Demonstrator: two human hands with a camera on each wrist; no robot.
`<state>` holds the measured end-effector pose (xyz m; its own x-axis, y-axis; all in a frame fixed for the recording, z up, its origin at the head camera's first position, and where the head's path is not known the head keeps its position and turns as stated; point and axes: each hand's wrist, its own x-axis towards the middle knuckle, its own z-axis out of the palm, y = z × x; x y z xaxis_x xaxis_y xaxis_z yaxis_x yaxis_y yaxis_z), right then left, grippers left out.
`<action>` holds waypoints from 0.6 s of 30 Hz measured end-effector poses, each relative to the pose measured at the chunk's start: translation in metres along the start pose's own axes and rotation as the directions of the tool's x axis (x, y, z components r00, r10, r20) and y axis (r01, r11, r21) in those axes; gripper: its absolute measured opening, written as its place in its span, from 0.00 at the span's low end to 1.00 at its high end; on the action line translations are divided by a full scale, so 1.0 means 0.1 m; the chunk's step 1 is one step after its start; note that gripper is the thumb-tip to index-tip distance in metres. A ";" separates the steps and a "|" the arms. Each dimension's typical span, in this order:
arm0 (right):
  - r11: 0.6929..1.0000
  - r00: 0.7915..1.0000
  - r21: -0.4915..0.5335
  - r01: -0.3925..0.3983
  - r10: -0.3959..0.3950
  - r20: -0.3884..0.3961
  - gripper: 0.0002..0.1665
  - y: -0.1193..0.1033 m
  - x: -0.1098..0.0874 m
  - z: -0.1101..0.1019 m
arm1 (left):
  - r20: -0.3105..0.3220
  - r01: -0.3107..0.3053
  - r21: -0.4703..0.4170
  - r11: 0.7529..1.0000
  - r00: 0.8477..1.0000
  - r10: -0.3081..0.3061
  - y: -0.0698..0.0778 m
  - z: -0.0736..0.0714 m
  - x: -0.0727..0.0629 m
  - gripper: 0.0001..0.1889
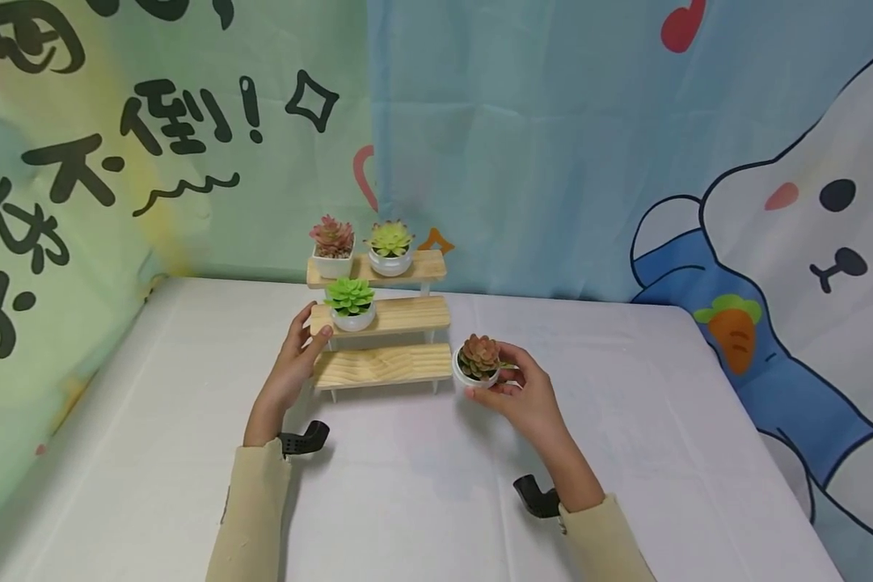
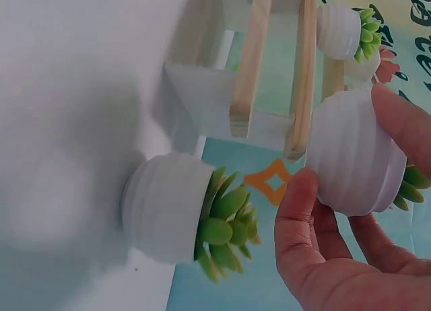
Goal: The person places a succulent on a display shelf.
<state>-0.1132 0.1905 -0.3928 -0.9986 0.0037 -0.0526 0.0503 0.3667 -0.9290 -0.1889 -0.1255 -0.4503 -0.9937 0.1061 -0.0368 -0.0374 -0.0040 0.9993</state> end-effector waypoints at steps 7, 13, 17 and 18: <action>1.000 1.000 0.024 -0.002 0.001 0.021 0.45 -0.06 0.09 0.08 | 0.008 0.011 -0.002 1.000 1.000 -0.011 -0.03 0.00 0.00 0.34; 0.998 0.998 0.035 0.046 -0.048 0.045 0.44 -0.18 0.20 0.20 | 0.015 0.037 0.010 0.999 0.999 -0.037 0.13 0.01 -0.06 0.34; 0.997 0.996 0.040 0.071 -0.072 0.045 0.43 -0.25 0.28 0.29 | 0.007 0.024 0.003 1.000 1.000 -0.025 0.01 -0.02 0.02 0.35; 0.996 0.996 0.046 0.074 -0.076 0.046 0.43 -0.26 0.29 0.30 | 0.006 0.019 0.003 1.000 1.000 -0.019 -0.01 -0.02 0.02 0.35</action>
<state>-0.1433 0.1529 -0.3815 -0.9977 -0.0673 0.0013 -0.0230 0.3227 -0.9462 -0.1915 -0.1270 -0.4511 -0.9922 0.1118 -0.0553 -0.0556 0.0007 0.9985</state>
